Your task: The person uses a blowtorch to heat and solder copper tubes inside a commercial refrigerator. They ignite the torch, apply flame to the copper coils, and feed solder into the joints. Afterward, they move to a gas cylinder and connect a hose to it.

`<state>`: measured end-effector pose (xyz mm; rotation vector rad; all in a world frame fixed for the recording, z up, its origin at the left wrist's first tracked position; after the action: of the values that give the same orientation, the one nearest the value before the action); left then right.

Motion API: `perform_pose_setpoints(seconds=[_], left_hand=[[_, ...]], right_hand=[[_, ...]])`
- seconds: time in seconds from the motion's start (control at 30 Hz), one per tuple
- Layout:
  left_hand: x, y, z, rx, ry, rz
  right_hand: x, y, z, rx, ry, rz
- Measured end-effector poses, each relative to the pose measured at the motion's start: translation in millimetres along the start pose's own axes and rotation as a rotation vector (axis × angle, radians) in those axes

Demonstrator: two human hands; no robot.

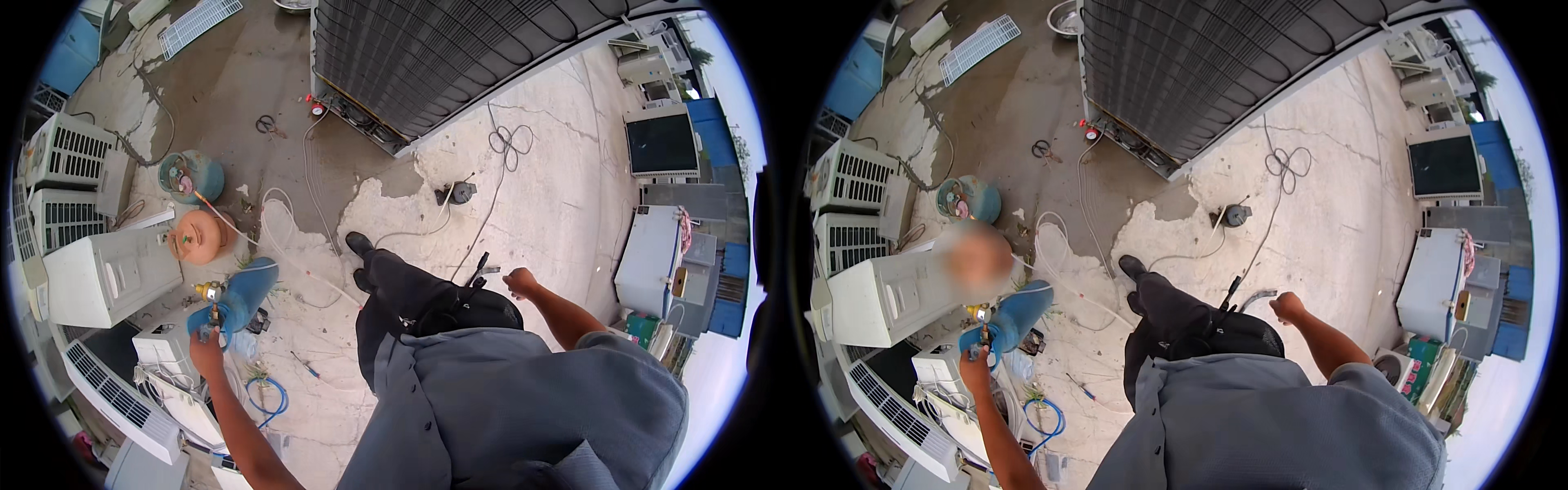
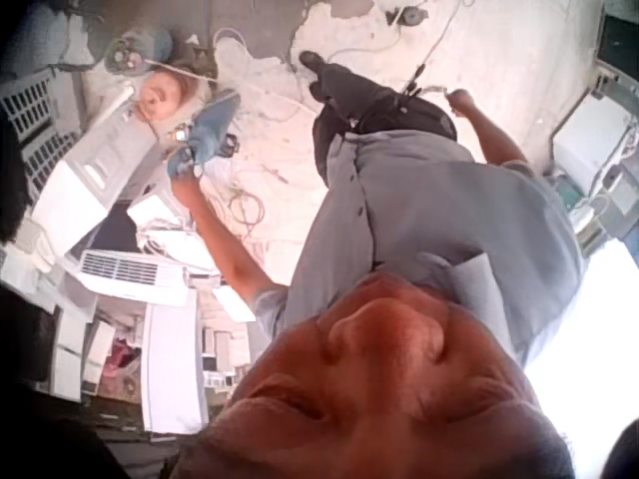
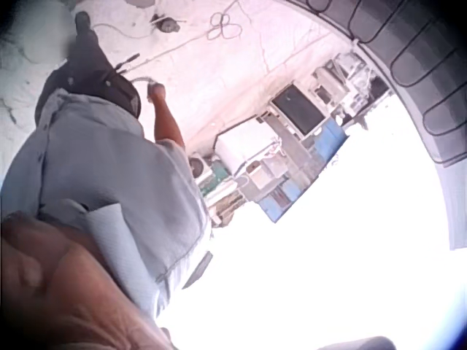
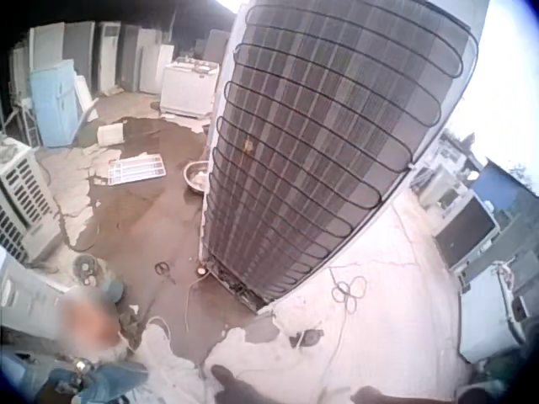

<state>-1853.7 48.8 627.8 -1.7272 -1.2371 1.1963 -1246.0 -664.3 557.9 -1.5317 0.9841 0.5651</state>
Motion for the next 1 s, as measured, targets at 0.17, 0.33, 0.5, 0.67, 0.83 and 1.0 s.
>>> perform_pose_setpoints(seconds=[0.17, 0.33, 0.5, 0.67, 0.83, 1.0], left_hand=[[-61.2, 2.8, -31.6, -0.156, 0.086, -0.114], [-238.4, 212.9, 54.3, -0.527, -0.449, 0.534], [-350.2, 280.5, 20.3, -0.161, 0.697, 0.795], [-427.7, 250.4, -132.1, -0.028, 0.38, 1.11], [-452.5, 191.0, -278.4, 0.165, 0.51, 1.107], [-484.8, 189.0, -378.0, 0.245, 0.613, 1.129]], right_hand=[[-13.3, 97.2, -93.2, -0.16, -0.376, -0.058], [-2.4, 152.3, -167.9, -0.301, -0.484, -0.035], [-35.8, 174.8, -231.5, 0.508, 0.033, 0.049], [46.6, 172.6, -241.7, 0.375, -0.227, 0.1], [93.7, 98.0, -221.7, 0.534, -0.226, -0.039], [123.2, 32.3, -249.5, 1.127, 0.083, 0.19]])
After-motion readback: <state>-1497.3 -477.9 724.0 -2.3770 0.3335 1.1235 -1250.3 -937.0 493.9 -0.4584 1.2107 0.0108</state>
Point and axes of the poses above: each hand's wrist, its own x-axis towards the middle knuckle, its own y-axis out of the palm, z = x × y, the point moved 10 cm from there along x, towards the middle knuckle, and after that the axes turned 8 degrees about y, right-handed, at the moved point
